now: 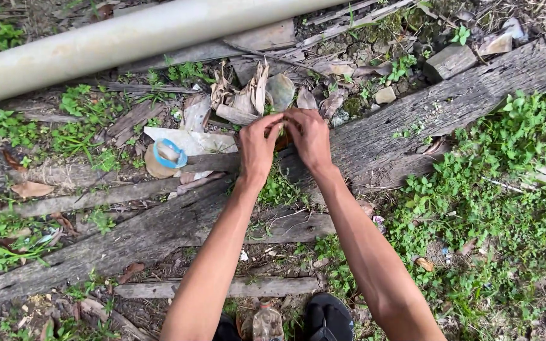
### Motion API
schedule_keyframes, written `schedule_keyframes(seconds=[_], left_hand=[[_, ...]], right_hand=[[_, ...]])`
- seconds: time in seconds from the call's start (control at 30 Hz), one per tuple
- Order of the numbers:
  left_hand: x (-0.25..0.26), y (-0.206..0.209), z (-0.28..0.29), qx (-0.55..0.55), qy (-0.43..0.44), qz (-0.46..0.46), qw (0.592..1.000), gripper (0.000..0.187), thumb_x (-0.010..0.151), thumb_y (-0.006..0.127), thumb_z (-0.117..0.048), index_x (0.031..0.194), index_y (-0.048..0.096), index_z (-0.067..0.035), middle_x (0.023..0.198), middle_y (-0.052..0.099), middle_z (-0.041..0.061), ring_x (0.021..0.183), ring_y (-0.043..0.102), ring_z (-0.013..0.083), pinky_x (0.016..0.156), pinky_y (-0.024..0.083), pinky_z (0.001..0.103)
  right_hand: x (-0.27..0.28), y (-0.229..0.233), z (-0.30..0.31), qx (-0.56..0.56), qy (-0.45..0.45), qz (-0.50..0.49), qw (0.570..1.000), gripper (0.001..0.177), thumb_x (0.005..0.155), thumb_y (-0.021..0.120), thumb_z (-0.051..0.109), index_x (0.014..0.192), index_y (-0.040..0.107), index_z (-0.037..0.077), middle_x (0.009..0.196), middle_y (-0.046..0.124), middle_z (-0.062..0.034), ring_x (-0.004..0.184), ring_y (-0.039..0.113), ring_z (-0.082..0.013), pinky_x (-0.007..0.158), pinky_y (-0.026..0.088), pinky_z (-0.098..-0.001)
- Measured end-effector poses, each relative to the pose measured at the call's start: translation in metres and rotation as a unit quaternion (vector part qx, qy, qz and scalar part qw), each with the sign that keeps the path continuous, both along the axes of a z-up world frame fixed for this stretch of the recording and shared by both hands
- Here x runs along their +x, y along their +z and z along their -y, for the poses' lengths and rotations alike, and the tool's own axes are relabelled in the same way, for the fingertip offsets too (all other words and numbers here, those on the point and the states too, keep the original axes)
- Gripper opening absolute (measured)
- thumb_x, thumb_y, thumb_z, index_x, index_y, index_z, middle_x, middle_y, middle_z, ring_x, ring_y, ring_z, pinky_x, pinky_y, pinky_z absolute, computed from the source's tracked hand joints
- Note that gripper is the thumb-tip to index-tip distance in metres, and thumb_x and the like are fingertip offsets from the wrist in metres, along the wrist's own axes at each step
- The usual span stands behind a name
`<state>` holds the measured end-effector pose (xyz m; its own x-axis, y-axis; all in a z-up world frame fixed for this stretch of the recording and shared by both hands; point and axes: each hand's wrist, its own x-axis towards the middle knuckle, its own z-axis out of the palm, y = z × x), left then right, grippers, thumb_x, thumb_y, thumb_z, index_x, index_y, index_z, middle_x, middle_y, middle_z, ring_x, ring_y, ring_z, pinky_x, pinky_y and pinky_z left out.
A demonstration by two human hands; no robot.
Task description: Manually pulling and picking small weeds and plants from the ground in an outdoor setting.
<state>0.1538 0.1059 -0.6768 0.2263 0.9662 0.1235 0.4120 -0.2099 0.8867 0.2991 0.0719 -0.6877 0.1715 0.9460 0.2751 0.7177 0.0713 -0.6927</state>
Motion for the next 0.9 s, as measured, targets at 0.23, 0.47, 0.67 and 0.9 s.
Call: schedule_keyframes(seconds=[0.23, 0.47, 0.67, 0.9], left_hand=[[0.005, -0.023, -0.008, -0.010, 0.000, -0.003, 1.000, 0.020, 0.087, 0.077, -0.002, 0.106, 0.077, -0.006, 0.102, 0.079, 0.011, 0.085, 0.077, 0.0199, 0.075, 0.063, 0.030], [0.026, 0.018, -0.003, -0.034, -0.004, 0.069, 0.997, 0.012, 0.091, 0.075, -0.004, 0.103, 0.076, -0.004, 0.097, 0.079, 0.009, 0.081, 0.078, 0.0172, 0.070, 0.064, 0.028], [0.011, 0.064, 0.020, -0.056, 0.016, 0.128, 0.990, 0.009, 0.091, 0.076, -0.006, 0.098, 0.076, -0.002, 0.090, 0.080, 0.006, 0.076, 0.077, 0.0136, 0.069, 0.062, 0.026], [-0.043, 0.041, 0.071, -0.146, 0.077, 0.121, 0.979, 0.010, 0.089, 0.076, -0.011, 0.096, 0.077, -0.004, 0.079, 0.078, 0.006, 0.060, 0.069, 0.0078, 0.052, 0.053, 0.021]], right_hand=[[-0.002, -0.002, 0.000, -0.039, 0.007, -0.032, 0.999, 0.014, 0.095, 0.067, 0.004, 0.107, 0.073, 0.003, 0.095, 0.076, -0.0157, 0.082, 0.073, -0.0312, 0.078, 0.058, -0.0412], [-0.011, 0.032, 0.019, -0.029, -0.097, -0.133, 0.986, 0.011, 0.101, 0.065, 0.007, 0.106, 0.069, -0.001, 0.086, 0.074, -0.0142, 0.073, 0.071, -0.0229, 0.067, 0.056, -0.0351], [-0.015, 0.090, 0.041, -0.066, -0.076, -0.170, 0.980, 0.012, 0.096, 0.069, 0.006, 0.106, 0.071, 0.000, 0.088, 0.078, -0.0111, 0.076, 0.073, -0.0151, 0.065, 0.056, -0.0306], [-0.032, 0.102, 0.082, -0.091, 0.001, -0.101, 0.991, 0.014, 0.088, 0.077, 0.006, 0.102, 0.078, 0.004, 0.095, 0.080, -0.0097, 0.079, 0.077, -0.0148, 0.071, 0.062, -0.0319]])
